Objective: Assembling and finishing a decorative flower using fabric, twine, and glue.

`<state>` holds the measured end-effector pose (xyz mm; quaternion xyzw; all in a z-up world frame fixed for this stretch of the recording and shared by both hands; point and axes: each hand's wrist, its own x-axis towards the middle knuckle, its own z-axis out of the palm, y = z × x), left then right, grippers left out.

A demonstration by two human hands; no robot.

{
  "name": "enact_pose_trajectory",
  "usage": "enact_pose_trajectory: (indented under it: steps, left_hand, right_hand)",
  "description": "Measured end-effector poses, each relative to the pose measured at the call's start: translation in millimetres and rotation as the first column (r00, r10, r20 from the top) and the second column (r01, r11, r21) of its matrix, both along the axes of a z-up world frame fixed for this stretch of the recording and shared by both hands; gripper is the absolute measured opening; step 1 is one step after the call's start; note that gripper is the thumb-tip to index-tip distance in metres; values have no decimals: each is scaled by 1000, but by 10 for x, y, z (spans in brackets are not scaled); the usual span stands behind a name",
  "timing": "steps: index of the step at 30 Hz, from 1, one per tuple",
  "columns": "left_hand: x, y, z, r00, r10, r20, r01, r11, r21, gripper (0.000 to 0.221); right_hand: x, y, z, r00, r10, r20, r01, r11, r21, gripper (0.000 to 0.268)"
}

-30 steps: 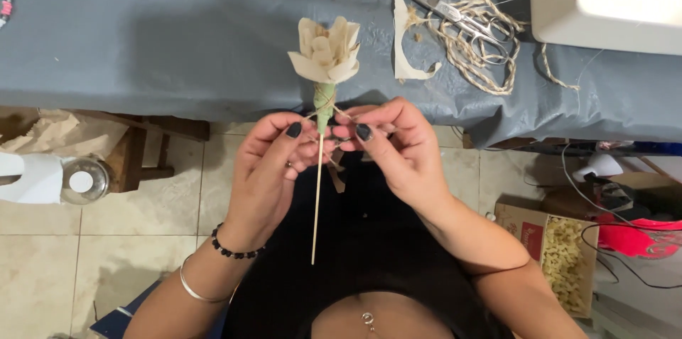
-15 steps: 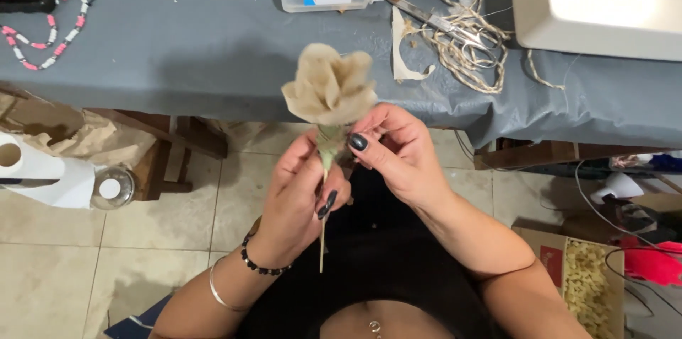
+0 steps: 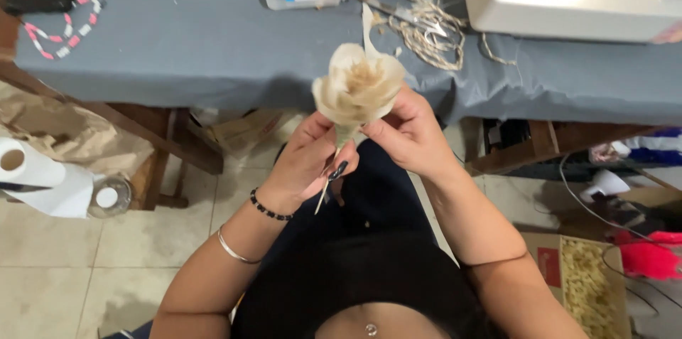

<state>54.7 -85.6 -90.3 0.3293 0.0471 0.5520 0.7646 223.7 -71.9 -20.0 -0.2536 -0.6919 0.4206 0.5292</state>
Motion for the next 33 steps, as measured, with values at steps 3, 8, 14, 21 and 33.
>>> enact_pose_trajectory:
  steps: [3,8,14,21,33]
  left_hand:
    - [149,-75,-293,992,98,-76,-102,993,-56,16]
    - [154,-482,-15,957,229,-176,-246,966,-79,14]
    - [347,-822,-396,948,255,-189,-287,942,-172,18]
    - [323,-991,-332,827,393,-403,-423,906,15,21]
    - [-96,-950,117,457,747,-483,-615,658,435,14]
  right_hand:
    - [-99,-252,107,1000,17,1,-17,1000,24,8]
    - [35,-476,-284,999,16,-47,-19,997,-76,12]
    - [48,-815,-551,993,-104,-54,90,970,-228,11]
    - [36,-1078,-459,982,-163,91,173,978,-118,8]
    - [9,-996,-577,966,-256,40,255,915,-311,22]
